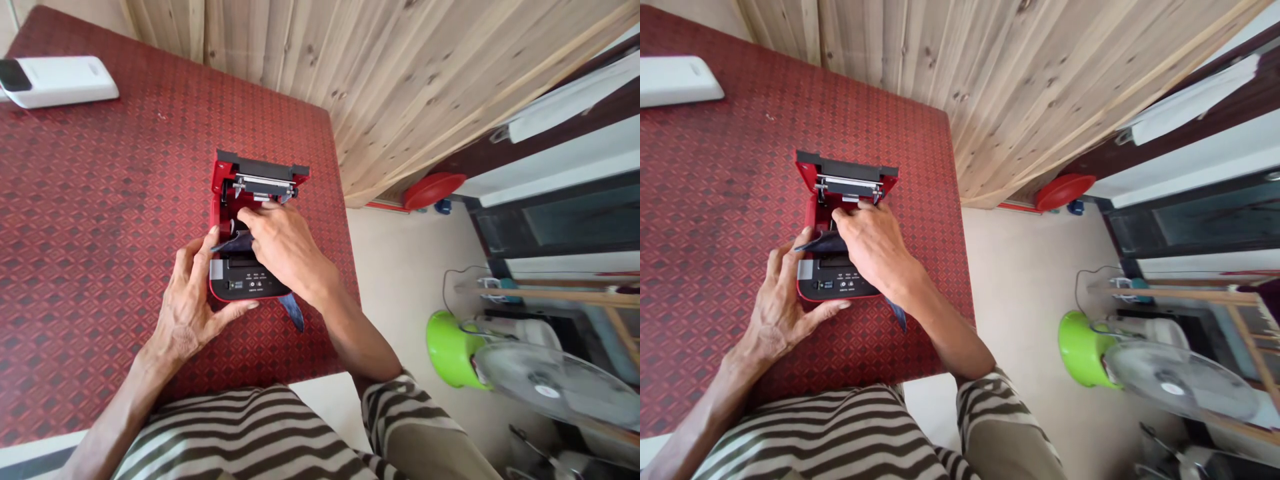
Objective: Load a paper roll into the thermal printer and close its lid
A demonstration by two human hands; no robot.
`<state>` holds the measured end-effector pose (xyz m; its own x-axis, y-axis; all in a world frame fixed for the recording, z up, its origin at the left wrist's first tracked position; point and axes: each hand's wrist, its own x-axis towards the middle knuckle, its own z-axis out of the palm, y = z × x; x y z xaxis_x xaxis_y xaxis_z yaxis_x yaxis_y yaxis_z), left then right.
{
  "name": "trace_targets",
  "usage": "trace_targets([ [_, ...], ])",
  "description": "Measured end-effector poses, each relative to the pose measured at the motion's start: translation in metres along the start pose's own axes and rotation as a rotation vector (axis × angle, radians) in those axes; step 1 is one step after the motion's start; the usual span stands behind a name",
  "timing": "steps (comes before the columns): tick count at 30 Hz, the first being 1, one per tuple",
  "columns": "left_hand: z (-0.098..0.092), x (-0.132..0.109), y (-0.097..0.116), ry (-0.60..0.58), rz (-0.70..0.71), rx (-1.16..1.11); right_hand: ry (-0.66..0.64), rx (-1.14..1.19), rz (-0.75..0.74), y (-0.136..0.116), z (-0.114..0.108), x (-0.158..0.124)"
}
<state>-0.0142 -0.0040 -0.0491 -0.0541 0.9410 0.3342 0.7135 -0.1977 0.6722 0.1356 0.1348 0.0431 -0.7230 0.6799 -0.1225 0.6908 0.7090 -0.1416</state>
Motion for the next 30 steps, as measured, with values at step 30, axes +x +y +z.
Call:
trace_targets([
  [30,-0.061,0.038,-0.004,-0.184,-0.137,-0.438,0.425,0.338,-0.271,0.004,0.022,-0.076],
])
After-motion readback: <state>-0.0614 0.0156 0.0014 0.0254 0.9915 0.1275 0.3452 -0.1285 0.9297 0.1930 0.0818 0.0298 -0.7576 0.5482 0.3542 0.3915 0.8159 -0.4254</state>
